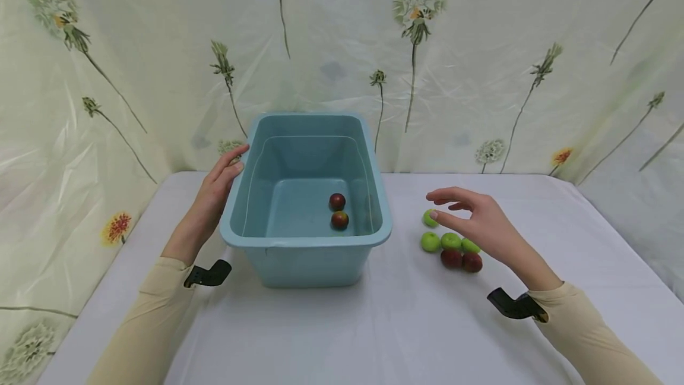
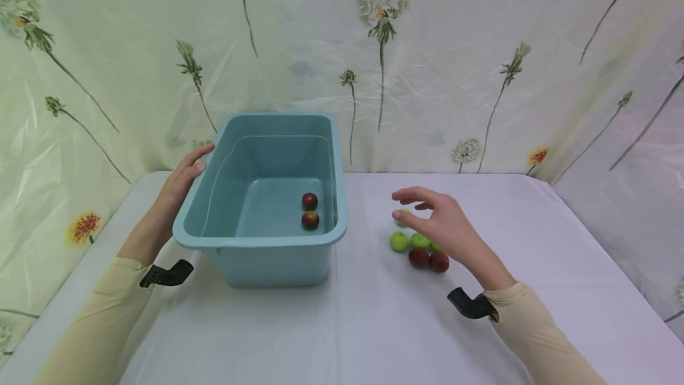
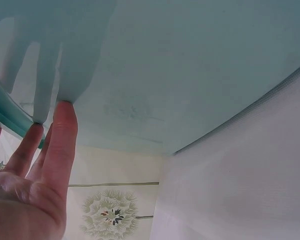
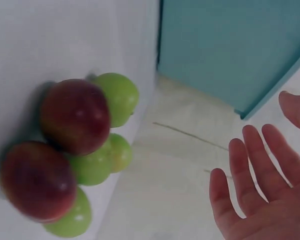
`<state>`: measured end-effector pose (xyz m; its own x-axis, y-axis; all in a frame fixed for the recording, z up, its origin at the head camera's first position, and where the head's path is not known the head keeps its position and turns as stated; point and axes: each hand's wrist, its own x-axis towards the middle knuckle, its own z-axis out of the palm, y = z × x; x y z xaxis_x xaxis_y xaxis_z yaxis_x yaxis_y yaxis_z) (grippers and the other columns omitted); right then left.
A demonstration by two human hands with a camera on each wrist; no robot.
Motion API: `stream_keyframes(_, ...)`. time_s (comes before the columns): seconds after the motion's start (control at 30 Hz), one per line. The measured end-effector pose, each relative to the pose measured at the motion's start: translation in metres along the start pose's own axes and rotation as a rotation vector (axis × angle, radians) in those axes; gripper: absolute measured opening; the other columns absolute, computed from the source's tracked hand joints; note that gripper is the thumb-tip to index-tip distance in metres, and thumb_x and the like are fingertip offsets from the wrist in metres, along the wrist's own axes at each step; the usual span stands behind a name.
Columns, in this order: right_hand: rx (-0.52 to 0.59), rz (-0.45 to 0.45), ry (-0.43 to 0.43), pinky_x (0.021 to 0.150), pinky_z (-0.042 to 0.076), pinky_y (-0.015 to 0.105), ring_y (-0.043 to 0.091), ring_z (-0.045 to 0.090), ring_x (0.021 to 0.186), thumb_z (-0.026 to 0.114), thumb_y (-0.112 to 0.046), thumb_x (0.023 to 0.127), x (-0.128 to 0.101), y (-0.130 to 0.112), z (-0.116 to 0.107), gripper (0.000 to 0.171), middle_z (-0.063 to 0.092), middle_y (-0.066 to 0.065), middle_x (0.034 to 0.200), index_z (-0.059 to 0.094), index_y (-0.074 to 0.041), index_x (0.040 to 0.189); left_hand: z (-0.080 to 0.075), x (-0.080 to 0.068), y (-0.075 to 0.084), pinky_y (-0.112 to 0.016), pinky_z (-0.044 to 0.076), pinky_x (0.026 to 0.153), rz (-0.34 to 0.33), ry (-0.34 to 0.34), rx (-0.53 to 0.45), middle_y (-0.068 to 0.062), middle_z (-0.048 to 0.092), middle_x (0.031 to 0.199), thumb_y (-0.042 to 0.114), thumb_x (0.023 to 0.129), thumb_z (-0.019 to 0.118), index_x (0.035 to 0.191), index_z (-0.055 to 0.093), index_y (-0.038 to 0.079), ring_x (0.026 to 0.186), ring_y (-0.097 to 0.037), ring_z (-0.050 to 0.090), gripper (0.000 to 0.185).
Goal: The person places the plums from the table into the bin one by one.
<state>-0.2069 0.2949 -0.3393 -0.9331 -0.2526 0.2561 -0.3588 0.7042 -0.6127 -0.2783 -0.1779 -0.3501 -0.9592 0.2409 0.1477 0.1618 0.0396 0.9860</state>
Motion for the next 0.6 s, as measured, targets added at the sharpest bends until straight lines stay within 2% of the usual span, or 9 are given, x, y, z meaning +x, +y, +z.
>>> stream_keyframes(0.2,0.008,0.042,-0.005,0.089,0.045,0.046,0.024,0.059,0.109,0.069,-0.034,0.094,-0.016,0.011,-0.001,0.035,0.065,0.0,0.12,0.065,-0.02,0.126,0.0,0.0,0.0,-0.035,0.043,0.091,0.003,0.002,-0.008,-0.006,0.037,0.149,0.045,0.103,0.044,0.152,0.034,0.032,0.127,-0.025,0.045,0.052)
stream_keyframes(0.47,-0.024,0.071,-0.004,0.086,0.046,0.032,0.025,0.059,0.109,0.07,-0.036,0.092,-0.034,0.025,-0.003,0.038,0.066,-0.005,0.118,0.065,-0.02,0.126,-0.001,0.001,0.0,-0.032,0.046,0.088,0.004,0.005,-0.006,-0.007,0.04,0.146,0.045,0.103,0.045,0.152,0.035,0.031,0.126,-0.026,0.046,0.052)
stream_keyframes(0.6,-0.039,0.072,0.0,0.083,0.048,0.031,0.027,0.06,0.107,0.069,-0.034,0.094,-0.042,0.032,-0.003,0.036,0.066,-0.004,0.117,0.065,-0.019,0.126,-0.002,0.001,0.0,-0.03,0.047,0.087,0.009,0.015,0.014,-0.008,0.043,0.144,0.045,0.102,0.047,0.151,0.037,0.031,0.126,-0.023,0.047,0.052)
